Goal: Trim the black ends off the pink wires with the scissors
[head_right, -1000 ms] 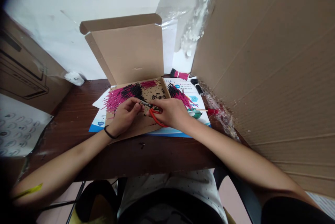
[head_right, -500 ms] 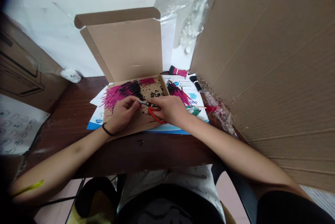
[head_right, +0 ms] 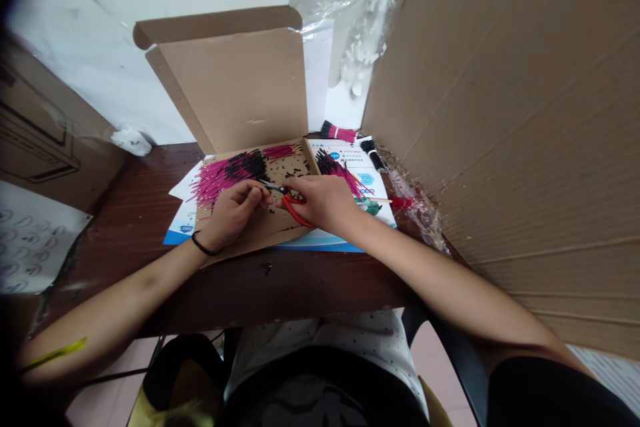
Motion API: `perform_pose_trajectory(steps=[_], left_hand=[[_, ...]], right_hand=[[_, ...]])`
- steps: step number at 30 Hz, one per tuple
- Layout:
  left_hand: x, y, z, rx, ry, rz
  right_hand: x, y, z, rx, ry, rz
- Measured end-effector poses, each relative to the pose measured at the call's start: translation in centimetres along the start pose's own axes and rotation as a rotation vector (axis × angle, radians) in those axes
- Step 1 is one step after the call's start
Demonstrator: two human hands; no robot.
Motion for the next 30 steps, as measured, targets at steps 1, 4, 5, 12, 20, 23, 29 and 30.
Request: perform_pose_trajectory(steps=[1,4,5,12,20,23,29,30], left_hand=[[0.07,0.00,0.01,-0.001,-0.005,0.003],[0.18,0.01,0.01,-0.002,-0.004,0.001],[0.17,0.02,0.01,-0.001,0.001,0.000],[-0.15,0.06,0.02,0.012,0.015,-0.040],[-0.21,0.32,-0.07,0.037,0.028,0.004],[-0.07,0.27,-0.07,0.024,0.023,0.050],[0.40,0.21,-0.07,0.000,-0.013,0.114],[0.49,0.22,-0.06,-0.002,-0.017,0.119]], right_hand=[[0.10,0.03,0.03,-0.004,-0.008,-0.002],[0.20,0.27,0.13,-0.010,-0.040,-0.001],[0.15,0.37,0.15,-0.008,-0.047,0.001],[-0.25,0.50,0.08,0.053,-0.075,0.030],[-0.15,0.47,-0.02,0.052,-0.004,0.071],[0.04,0.19,-0.02,0.016,-0.004,0.029],[0.39,0.14,0.24,0.001,-0.039,0.001],[0.40,0.24,0.28,0.006,-0.042,0.004]])
Point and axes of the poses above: each hand's wrist, its own z-axis away from the middle knuckle, its own y-axis out of the palm, x = y × z, the point moved 6 cm from there along -z, towards the middle knuckle, and after that the axes turned 4 degrees about -z, right-handed, at the moved point
